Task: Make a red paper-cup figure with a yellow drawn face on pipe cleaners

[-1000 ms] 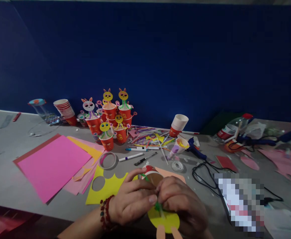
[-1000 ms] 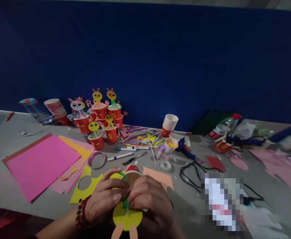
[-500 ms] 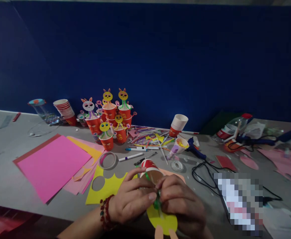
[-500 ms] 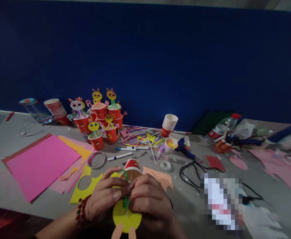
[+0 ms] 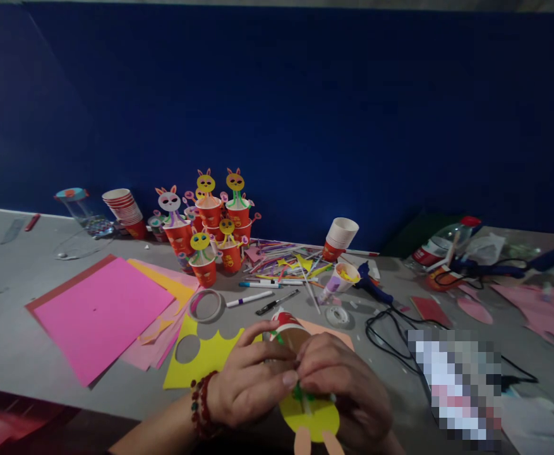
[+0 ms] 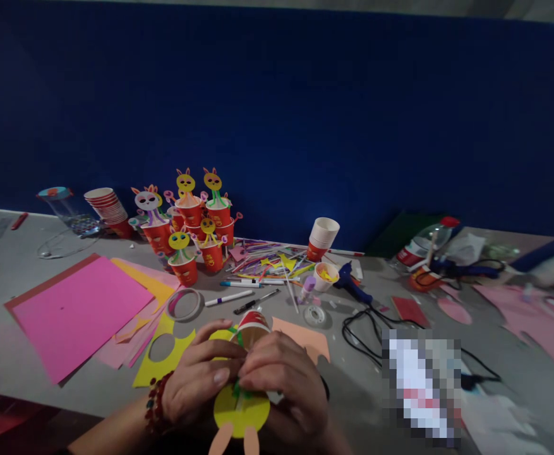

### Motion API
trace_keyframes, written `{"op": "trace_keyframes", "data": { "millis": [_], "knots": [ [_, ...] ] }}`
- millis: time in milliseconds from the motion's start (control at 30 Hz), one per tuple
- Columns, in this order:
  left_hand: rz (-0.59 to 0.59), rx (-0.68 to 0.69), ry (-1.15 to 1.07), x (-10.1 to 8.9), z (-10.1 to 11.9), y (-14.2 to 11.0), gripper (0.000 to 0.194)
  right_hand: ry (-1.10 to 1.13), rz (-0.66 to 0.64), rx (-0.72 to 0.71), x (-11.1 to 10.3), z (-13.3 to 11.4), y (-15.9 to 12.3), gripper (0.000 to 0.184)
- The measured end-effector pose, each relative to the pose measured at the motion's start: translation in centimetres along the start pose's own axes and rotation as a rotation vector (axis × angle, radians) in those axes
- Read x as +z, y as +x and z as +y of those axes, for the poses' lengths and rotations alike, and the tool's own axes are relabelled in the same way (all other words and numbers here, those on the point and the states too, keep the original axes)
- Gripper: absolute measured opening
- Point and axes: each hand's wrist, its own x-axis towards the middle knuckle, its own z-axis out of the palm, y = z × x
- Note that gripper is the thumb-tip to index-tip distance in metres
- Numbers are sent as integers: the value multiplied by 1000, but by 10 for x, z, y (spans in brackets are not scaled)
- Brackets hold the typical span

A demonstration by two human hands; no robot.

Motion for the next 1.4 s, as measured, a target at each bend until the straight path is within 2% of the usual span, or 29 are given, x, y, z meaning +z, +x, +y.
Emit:
{"op": "trace_keyframes", "data": {
  "millis": [333,600,700,900,1200,1400],
  "knots": [
    [-22,15,-4,5,-1,-3,20,-40,-29,-11,1,-4,3,5],
    [-16,14,0,4,0,-3,21,-39,28,-43,4,1,-1,12],
    [-6,17,-2,4,-1,-5,21,-10,43,-15,3,2,-5,18],
    [-8,20,-25,7,-2,-8,20,-12,18,-15,0,-1,-1,1],
    [-44,-14,-14,7,-1,-9,20,29,48,-14,3,-1,1,4],
    [-34,-3,-13,6,-1,-6,22,15,10,-11,3,-4,3,4]
  ]
}}
